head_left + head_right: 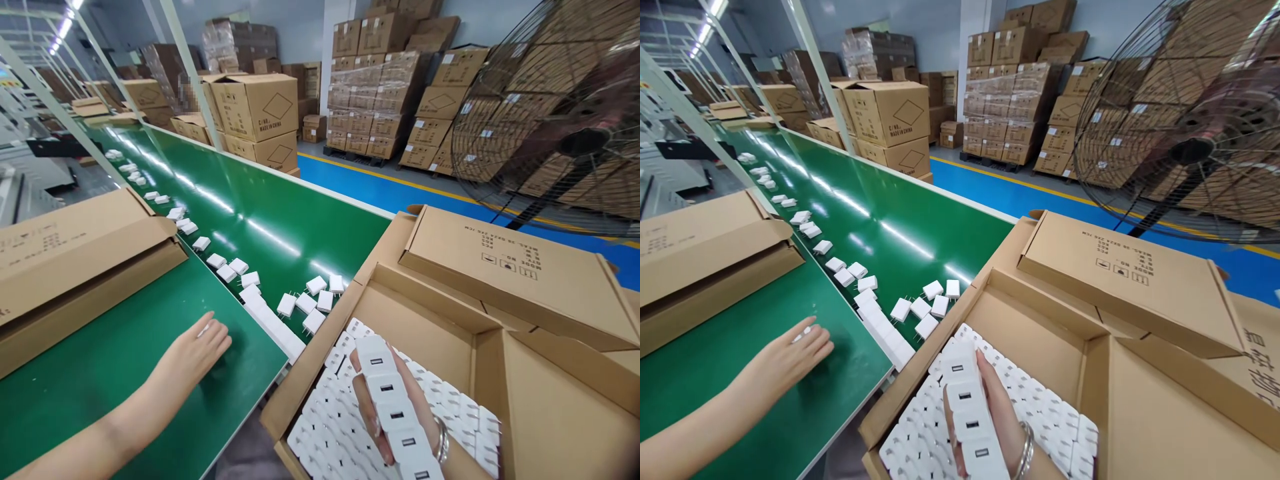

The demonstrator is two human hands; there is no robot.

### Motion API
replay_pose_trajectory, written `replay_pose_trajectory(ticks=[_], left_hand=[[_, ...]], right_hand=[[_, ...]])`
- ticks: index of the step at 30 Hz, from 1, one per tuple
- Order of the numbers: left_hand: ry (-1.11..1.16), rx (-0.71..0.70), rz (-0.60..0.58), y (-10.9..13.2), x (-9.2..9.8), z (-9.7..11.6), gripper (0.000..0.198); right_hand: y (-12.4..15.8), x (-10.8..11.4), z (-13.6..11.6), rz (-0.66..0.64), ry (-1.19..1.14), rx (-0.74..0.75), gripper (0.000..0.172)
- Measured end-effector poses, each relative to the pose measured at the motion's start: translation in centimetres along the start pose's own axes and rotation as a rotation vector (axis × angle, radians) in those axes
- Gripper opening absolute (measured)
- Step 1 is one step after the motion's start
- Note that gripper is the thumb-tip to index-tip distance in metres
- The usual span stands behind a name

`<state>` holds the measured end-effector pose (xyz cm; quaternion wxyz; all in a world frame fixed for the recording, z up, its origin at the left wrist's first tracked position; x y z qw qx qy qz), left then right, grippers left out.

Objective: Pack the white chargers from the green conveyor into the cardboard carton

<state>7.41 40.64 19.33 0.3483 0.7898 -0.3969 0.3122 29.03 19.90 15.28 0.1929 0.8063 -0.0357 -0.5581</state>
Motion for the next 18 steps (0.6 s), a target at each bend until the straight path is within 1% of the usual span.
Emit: replay_pose_trajectory(ticks=[2,4,6,8,9,11,13,14,16,18], left_hand=[[-0.041,-0.042,-0.053,0.9,-1.1,0.3,0.05],[0.03,-0.05,-0.052,1.5,-1.2,0.3,0.049],[0.145,-0.036,-0.007,1.6,0.1,0.2,0.056],[0.223,0.002,0.042,0.5,2.4,0.4,0.062],[0.246,0.035,0.046,-0.6,3.7,0.7,0.056],[0.309,0.098,0.013,-3.7,5.9,1.6,0.037],[0.411,0.178,-0.077,-7.6,7.0,2.9,0.033],[0.434,0.216,-0.102,-9.4,7.1,3.5,0.034],[0.473,0.272,-0.147,-12.4,6.5,4.6,0.035],[0.507,0.31,-0.183,-14.2,5.5,5.4,0.036]], right_hand=[[-0.1,0.1,-0.1,0.042,-0.023,0.055,0.063],[-0.1,0.2,-0.3,0.076,-0.045,0.114,0.057],[-0.1,0.2,-0.3,0.081,-0.053,0.152,0.054],[0.0,0.0,-0.4,0.078,-0.05,0.167,0.054],[0.0,-0.1,-0.5,0.078,-0.047,0.172,0.055],[0.1,-0.4,-0.6,0.081,-0.033,0.192,0.055],[0.2,-0.6,-0.7,0.09,-0.015,0.223,0.054],[0.2,-0.6,-0.8,0.094,-0.004,0.232,0.053],[0.3,-0.7,-0.8,0.094,0.014,0.227,0.054],[0.3,-0.6,-0.7,0.088,0.019,0.198,0.058]])
Point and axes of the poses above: each hand's wrist, its own y-axis away from the middle knuckle, its own x-axis out of the back of the hand, z = x × y, the point moved 2 cm from there along -y, towards the middle knuckle, and after that the axes turned 15 degrees about -y, right-handed, at the moved point
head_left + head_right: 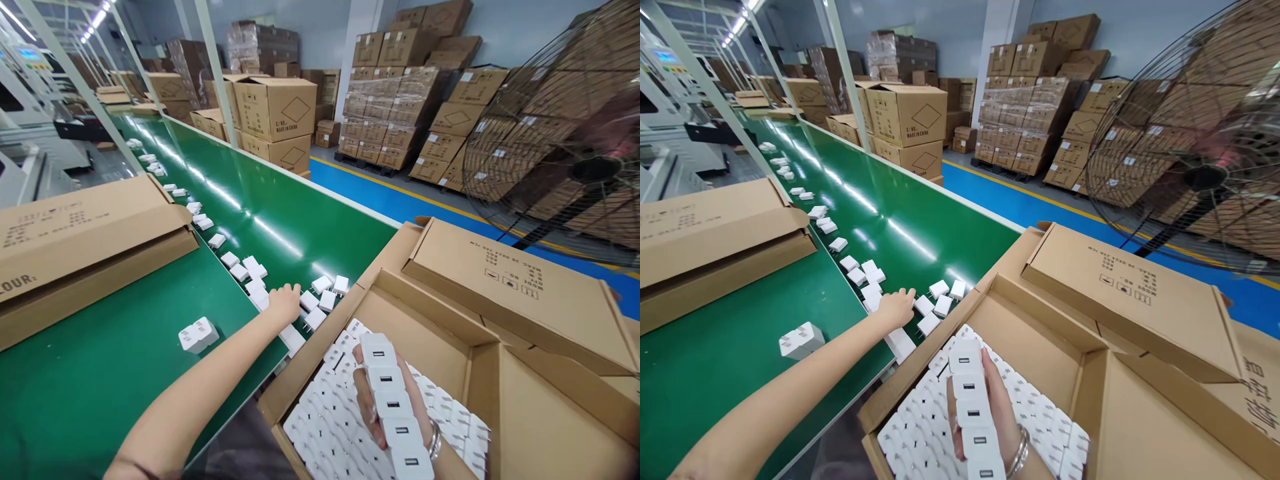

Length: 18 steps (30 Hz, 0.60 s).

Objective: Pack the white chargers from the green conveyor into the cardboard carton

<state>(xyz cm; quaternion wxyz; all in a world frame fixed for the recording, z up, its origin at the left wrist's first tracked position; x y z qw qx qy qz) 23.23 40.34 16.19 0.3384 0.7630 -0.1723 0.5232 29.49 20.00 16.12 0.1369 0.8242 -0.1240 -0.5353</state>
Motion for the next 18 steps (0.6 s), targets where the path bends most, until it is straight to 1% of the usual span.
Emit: replay_pose_trajectory(ticks=[2,4,7,12,15,18], left_hand=[[0.03,0.033,-0.027,-0.9,-0.9,0.1,0.037],[0.056,0.066,-0.044,-1.3,-1.3,-0.1,0.035],[0.095,0.11,-0.061,-1.8,-1.2,0.1,0.034],[0.167,0.144,-0.119,-2.6,-1.1,2.3,0.035],[0.194,0.163,-0.136,-3.0,-1.1,3.3,0.036],[0.194,0.177,-0.141,-3.3,-1.1,3.4,0.041]], right_hand=[[-0.1,0.0,0.1,-0.006,-0.01,-0.023,0.061],[-0.2,0.0,0.1,-0.004,-0.027,-0.024,0.06],[-0.2,-0.1,0.1,-0.006,-0.05,-0.034,0.059],[-0.1,-0.1,0.1,-0.017,-0.042,-0.106,0.062],[-0.1,0.0,0.0,-0.013,-0.043,-0.084,0.061],[0.0,0.1,0.0,-0.01,-0.038,-0.065,0.06]])
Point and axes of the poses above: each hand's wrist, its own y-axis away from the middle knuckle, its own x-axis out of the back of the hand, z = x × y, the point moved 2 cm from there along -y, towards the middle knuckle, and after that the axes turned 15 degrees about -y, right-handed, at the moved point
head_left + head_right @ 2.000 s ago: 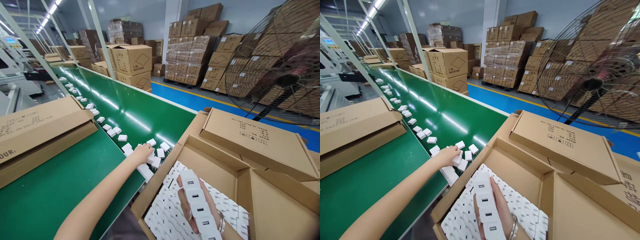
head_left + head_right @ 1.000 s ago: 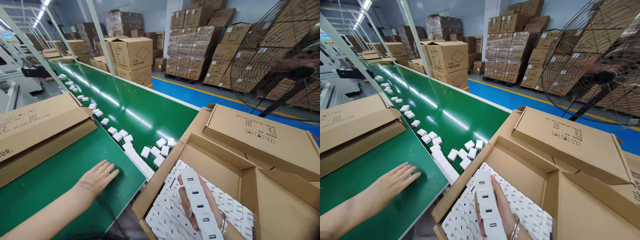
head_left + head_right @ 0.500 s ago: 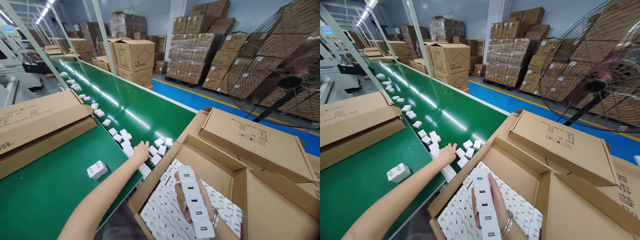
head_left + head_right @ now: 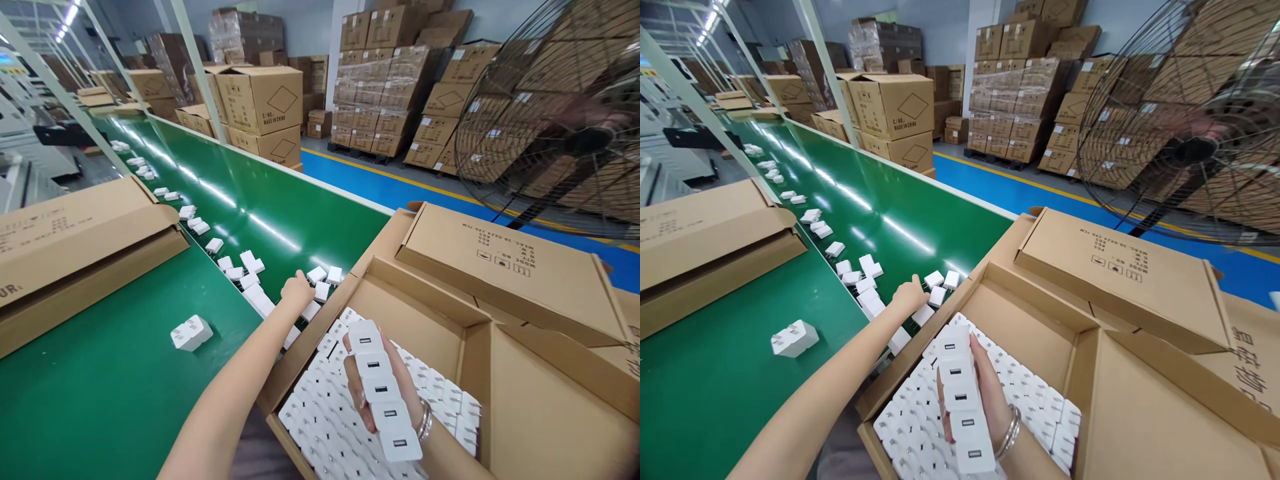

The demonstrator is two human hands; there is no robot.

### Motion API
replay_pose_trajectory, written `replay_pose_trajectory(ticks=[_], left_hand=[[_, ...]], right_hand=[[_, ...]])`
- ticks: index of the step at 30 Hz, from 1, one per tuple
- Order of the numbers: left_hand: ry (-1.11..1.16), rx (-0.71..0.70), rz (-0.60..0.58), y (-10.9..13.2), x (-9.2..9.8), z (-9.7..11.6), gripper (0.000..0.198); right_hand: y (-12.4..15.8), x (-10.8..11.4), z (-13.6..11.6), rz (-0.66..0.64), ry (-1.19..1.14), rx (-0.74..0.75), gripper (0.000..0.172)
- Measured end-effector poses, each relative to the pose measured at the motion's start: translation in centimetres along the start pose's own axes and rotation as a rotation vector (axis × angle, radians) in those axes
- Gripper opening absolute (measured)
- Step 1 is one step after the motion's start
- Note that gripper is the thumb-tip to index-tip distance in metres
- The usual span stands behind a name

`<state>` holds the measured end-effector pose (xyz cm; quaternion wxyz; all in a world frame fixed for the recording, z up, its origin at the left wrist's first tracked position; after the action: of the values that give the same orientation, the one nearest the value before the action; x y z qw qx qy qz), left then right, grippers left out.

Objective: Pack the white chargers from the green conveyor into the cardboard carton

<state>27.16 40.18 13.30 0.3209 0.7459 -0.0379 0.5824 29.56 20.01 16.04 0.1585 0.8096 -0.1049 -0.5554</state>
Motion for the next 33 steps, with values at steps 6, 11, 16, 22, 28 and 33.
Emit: replay_pose_trajectory(ticks=[6,11,16,22,28,33], left_hand=[[-0.086,-0.016,0.034,-0.6,0.4,-1.2,0.042],[-0.125,-0.098,0.067,-0.5,1.3,-1.6,0.034],[-0.056,-0.175,0.089,1.5,4.0,-3.0,0.038],[0.291,-0.262,0.322,8.6,7.3,-15.1,0.056],[0.344,0.121,0.428,13.6,-0.1,-31.8,0.041],[0.541,0.217,0.358,16.1,-5.9,-32.4,0.051]], right_hand=[[-0.2,0.0,-0.3,-0.012,0.042,0.021,0.058],[-0.3,0.0,-0.5,0.014,0.088,0.056,0.061],[0.0,-0.3,-0.1,0.08,0.189,0.104,0.065],[2.3,1.0,-5.8,0.386,0.548,0.324,0.061],[5.2,6.2,-14.6,0.611,1.685,0.453,0.037],[6.5,12.1,-13.9,0.462,2.094,0.144,0.057]])
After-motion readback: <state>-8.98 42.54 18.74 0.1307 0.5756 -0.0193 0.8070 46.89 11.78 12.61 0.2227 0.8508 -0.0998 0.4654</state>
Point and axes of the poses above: each hand's wrist, its own y-axis away from the middle knuckle, its own x-axis out of the back of the hand, z = x × y, the point moved 2 cm from there along -y, towards the middle knuckle, and after that the axes turned 15 degrees about -y, right-handed, at the moved point
